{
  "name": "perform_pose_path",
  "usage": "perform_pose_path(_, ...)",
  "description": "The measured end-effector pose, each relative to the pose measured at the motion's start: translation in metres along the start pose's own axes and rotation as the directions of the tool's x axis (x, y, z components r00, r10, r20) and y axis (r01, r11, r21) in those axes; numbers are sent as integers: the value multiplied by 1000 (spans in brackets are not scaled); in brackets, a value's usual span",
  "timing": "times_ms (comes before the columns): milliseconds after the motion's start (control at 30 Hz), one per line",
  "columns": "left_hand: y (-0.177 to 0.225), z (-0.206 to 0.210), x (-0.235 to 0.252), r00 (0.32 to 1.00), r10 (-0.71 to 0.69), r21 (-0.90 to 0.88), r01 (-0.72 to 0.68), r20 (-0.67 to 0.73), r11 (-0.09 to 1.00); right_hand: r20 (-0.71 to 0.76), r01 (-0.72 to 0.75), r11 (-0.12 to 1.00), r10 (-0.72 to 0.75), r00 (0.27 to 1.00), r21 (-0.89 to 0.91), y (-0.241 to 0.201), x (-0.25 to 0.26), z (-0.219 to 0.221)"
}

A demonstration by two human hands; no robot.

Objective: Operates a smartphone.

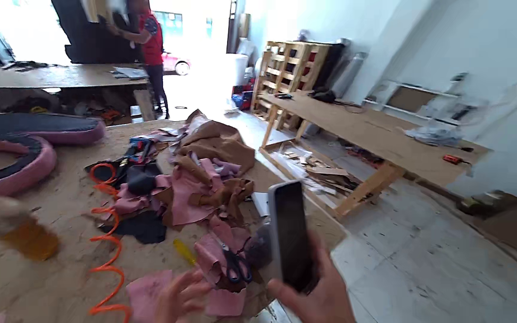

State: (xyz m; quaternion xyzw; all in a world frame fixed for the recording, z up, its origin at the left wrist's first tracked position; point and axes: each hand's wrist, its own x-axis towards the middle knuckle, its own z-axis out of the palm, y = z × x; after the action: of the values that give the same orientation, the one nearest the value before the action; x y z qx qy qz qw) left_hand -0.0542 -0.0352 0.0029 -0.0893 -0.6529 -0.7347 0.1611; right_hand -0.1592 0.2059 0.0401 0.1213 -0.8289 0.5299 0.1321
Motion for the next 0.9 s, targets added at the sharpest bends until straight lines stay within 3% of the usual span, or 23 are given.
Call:
perform_pose_path(100,-7,11,-10,966,-102,-209,51,-238,976,301,-37,993,3,953,109,-34,-61,85)
perform_pose_path(167,-12,-2,-29,821,-211,-251,85,-531,964,464,-191,949,56,884,251,-42,-93,129)
perform_pose_path(233,-18,-32,-50,745,-265,-285,105,-612,953,611,-506,753,176,772,422,-44,-104,156)
perform_pose_path(300,-17,-53,-73,740,-254,-268,103,-623,958,726,-689,588,234,647,424,-47,-112,172)
perform_pose_path(367,-15,-65,-86,737,-200,-218,73,-646,973,771,-688,600,177,612,409,-51,-119,180)
perform_pose_path(767,-7,-93,-131,756,-11,6,19,-654,1000,771,-489,790,32,636,371,-81,-151,201)
perform_pose_path(900,-11,-95,-136,760,9,52,33,-650,998,828,-539,747,-27,560,389,-72,-153,189)
